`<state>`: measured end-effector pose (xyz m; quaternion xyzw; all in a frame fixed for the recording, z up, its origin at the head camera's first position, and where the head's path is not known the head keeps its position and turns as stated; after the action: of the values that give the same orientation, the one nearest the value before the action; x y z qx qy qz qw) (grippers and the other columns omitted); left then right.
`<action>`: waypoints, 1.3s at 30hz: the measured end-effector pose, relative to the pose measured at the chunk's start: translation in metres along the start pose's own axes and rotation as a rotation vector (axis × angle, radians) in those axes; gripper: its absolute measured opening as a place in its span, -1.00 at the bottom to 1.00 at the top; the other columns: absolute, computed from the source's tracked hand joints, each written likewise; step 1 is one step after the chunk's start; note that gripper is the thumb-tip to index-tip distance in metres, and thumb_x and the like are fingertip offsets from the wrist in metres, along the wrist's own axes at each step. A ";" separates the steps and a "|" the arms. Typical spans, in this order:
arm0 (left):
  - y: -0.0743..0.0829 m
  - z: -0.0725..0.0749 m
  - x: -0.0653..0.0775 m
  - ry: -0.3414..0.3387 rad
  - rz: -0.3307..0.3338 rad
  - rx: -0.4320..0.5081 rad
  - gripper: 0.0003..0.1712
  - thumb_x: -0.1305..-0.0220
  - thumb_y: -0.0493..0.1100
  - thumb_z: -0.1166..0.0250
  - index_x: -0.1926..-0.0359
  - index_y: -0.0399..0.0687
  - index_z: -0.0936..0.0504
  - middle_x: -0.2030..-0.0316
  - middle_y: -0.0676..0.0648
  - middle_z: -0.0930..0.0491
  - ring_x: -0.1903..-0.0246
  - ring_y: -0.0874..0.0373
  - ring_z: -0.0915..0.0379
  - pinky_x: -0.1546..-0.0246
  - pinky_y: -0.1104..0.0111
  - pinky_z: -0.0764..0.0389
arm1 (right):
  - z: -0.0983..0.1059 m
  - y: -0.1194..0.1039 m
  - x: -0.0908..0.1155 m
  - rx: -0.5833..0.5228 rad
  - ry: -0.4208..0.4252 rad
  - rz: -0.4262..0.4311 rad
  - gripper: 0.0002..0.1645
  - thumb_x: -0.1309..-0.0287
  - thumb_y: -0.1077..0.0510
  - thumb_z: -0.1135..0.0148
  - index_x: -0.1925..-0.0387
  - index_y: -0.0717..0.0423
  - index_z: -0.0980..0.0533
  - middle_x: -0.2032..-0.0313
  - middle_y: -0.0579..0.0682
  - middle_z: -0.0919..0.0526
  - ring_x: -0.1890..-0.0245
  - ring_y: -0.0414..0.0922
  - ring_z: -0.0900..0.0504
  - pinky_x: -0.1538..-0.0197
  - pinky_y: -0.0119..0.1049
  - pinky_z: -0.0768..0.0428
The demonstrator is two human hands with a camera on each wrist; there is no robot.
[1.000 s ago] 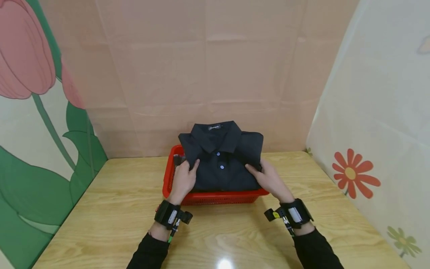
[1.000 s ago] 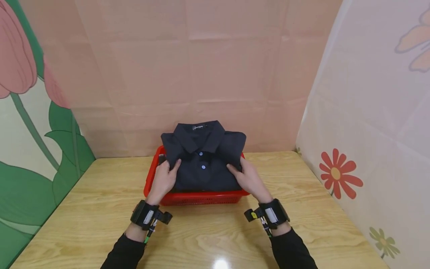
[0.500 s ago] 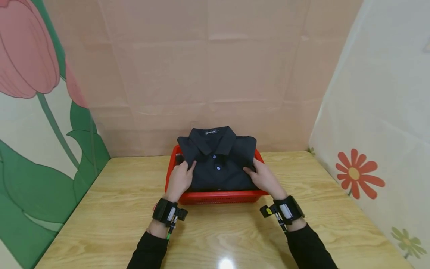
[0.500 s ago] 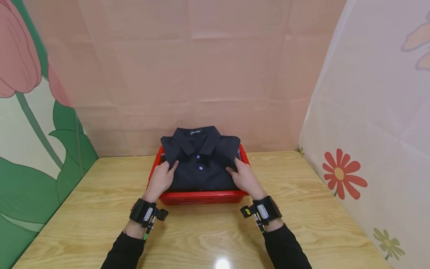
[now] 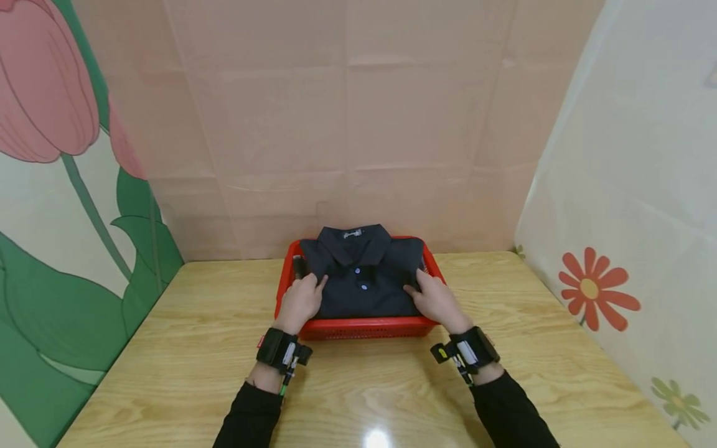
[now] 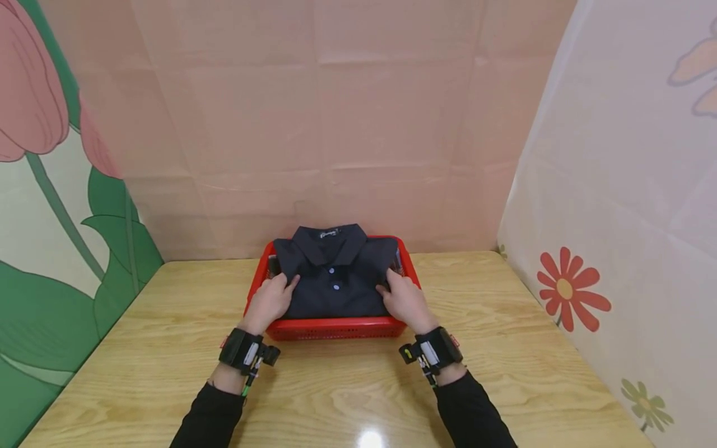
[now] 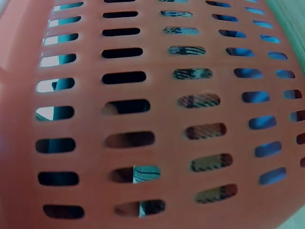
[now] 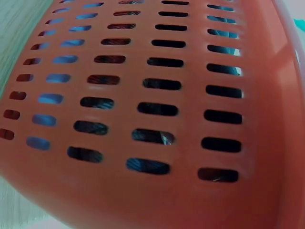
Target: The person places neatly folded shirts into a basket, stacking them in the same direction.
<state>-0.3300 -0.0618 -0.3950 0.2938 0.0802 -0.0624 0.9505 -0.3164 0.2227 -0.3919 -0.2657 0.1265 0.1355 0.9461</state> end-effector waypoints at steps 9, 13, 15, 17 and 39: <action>-0.004 0.004 0.000 0.020 -0.037 0.059 -0.61 -0.45 -0.04 -0.14 0.00 -0.33 -0.51 0.33 -0.29 -0.64 0.38 -0.10 -0.62 0.38 0.17 -0.60 | -0.001 0.002 -0.003 0.009 0.006 -0.089 -0.45 -0.27 0.12 -0.27 -0.16 0.37 -0.39 -0.06 0.36 -0.60 0.04 0.19 -0.64 -0.14 0.15 -0.53; -0.006 0.007 -0.001 0.102 -0.029 0.065 -0.19 -0.36 -0.09 -0.27 -0.42 -0.42 -0.12 0.22 -0.39 -0.68 0.26 -0.17 -0.68 0.20 0.05 -0.67 | 0.001 0.002 -0.004 0.016 0.055 -0.113 -0.10 -0.27 0.13 -0.27 -0.42 0.46 -0.04 -0.31 0.44 -0.32 -0.26 0.31 -0.40 -0.31 0.20 -0.33; -0.006 0.008 -0.001 0.151 -0.047 0.041 -0.14 -0.32 -0.14 -0.31 -0.43 -0.45 -0.07 0.30 -0.35 -0.68 0.32 -0.16 -0.69 0.24 0.07 -0.69 | 0.003 0.002 -0.003 0.031 0.100 -0.093 -0.02 -0.25 0.17 -0.28 -0.46 0.46 0.05 -0.36 0.46 -0.23 -0.31 0.33 -0.33 -0.34 0.21 -0.29; -0.007 0.010 -0.001 0.198 -0.086 0.005 -0.19 -0.30 -0.19 -0.32 -0.40 -0.45 -0.15 0.27 -0.35 -0.66 0.29 -0.16 -0.67 0.23 0.07 -0.68 | 0.004 0.002 -0.003 0.068 0.139 -0.058 -0.06 -0.23 0.20 -0.30 -0.45 0.43 -0.01 -0.36 0.46 -0.20 -0.31 0.34 -0.31 -0.34 0.20 -0.30; -0.003 -0.003 0.004 -0.198 -0.276 -0.233 -0.31 -0.50 0.27 0.16 -0.39 -0.03 -0.39 -0.45 -0.27 -0.19 -0.50 -0.17 0.07 -0.48 -0.04 0.01 | -0.014 0.008 0.001 0.336 -0.216 -0.015 -0.21 -0.47 -0.29 0.26 -0.43 0.17 -0.24 -0.48 0.23 -0.12 -0.50 0.21 -0.02 -0.42 0.35 0.31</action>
<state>-0.3266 -0.0635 -0.3999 0.1604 0.0324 -0.2109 0.9637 -0.3201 0.2221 -0.4079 -0.0890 0.0432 0.1332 0.9861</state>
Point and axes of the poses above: each hand's wrist, its own x-axis away from the middle knuckle, its own z-axis out of the back of the hand, y = z × x, the point moved 2 cm from there along -x, towards the middle knuckle
